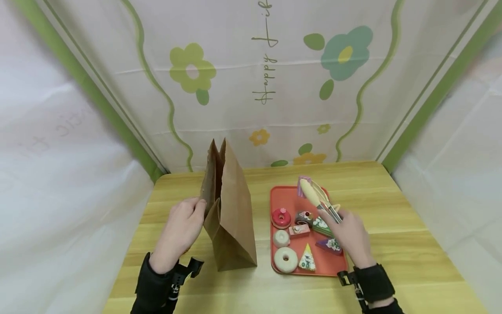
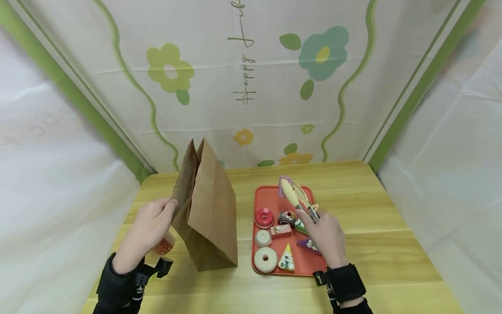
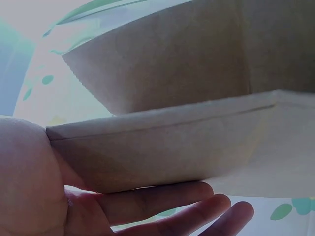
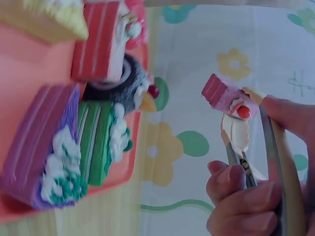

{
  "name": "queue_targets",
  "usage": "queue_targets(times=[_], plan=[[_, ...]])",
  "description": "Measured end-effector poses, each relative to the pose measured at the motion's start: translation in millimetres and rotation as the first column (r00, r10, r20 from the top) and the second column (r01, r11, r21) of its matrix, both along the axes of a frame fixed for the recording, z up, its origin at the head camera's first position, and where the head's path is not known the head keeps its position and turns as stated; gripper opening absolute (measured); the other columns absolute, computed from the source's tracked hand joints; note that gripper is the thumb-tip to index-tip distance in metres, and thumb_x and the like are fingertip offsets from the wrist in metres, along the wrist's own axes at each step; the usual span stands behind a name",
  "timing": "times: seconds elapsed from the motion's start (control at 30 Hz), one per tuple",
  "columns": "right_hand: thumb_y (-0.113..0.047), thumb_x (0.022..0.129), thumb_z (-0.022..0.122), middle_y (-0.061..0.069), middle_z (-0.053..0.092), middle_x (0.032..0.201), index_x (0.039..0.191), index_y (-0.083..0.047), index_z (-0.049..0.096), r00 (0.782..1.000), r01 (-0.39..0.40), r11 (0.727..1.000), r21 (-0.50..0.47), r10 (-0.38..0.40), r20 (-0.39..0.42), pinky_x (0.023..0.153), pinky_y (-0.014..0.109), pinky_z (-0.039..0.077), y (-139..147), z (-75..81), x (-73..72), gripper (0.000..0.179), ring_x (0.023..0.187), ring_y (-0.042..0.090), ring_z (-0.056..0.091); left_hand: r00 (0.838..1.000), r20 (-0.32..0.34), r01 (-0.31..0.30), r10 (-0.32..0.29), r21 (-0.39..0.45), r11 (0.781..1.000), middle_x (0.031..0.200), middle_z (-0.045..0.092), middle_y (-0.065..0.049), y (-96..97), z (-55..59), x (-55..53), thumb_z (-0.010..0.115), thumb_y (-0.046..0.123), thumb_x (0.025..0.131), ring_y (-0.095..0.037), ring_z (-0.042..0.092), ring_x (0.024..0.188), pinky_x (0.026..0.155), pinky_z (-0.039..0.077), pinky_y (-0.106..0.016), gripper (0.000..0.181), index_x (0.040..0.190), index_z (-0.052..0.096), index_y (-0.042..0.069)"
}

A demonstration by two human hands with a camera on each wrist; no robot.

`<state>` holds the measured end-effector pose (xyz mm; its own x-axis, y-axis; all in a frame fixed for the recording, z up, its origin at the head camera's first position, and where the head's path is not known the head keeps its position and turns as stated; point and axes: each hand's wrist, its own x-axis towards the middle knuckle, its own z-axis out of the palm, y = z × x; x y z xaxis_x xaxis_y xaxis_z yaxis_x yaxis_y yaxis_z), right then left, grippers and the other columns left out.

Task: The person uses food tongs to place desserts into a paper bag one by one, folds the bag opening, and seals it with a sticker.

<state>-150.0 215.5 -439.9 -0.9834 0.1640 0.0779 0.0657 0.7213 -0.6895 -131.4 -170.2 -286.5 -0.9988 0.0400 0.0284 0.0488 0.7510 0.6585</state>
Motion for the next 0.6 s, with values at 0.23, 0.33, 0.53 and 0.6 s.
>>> queue_targets(times=[0.23,0.33,0.53,0.6], plan=[[-0.062,0.090,0.059,0.004,0.039,0.059,0.074,-0.008,0.047,0.999,0.022,1.000,-0.019,-0.023,-0.041,0.043,0.031,0.028,-12,14.1,11.1,0.058,0.046,0.021,0.040,1.000,0.001,-0.020,0.020,0.023,1.000,0.063,0.038,-0.008,2.4,-3.4,-0.2,0.035,0.023,0.107,-0.022,0.035,0.052,0.053,0.031,-0.032,0.043,0.067,0.042,0.009],[-0.062,0.091,0.057,0.004,0.039,0.059,0.076,-0.009,0.048,0.997,0.029,0.999,-0.019,-0.030,-0.077,0.043,0.031,0.028,-18,27.6,13.0,0.056,0.046,0.021,0.039,1.000,-0.014,-0.025,0.026,0.024,0.999,0.062,0.038,-0.008,4.8,-3.7,-0.7,0.035,0.023,0.106,-0.022,0.035,0.052,0.053,0.031,-0.032,0.043,0.067,0.042,0.009],[-0.058,0.093,0.058,0.005,0.035,0.059,0.078,-0.010,0.048,0.985,-0.008,1.000,-0.030,0.003,-0.172,0.046,0.033,0.024,-33,64.5,13.3,0.052,0.047,0.020,0.033,0.999,-0.026,-0.031,0.032,0.023,0.999,0.063,0.038,-0.008,7.7,-1.6,-1.2,0.035,0.022,0.106,-0.023,0.036,0.052,0.053,0.032,-0.033,0.043,0.065,0.041,0.008],[-0.057,0.093,0.059,0.006,0.035,0.059,0.078,-0.012,0.048,0.976,-0.035,0.999,-0.024,0.029,-0.216,0.046,0.033,0.022,-41,80.4,11.9,0.049,0.047,0.020,0.031,0.999,-0.024,-0.033,0.034,0.024,0.999,0.063,0.038,-0.008,7.8,-1.2,-0.9,0.035,0.022,0.106,-0.023,0.035,0.052,0.053,0.032,-0.032,0.043,0.065,0.041,0.008]])
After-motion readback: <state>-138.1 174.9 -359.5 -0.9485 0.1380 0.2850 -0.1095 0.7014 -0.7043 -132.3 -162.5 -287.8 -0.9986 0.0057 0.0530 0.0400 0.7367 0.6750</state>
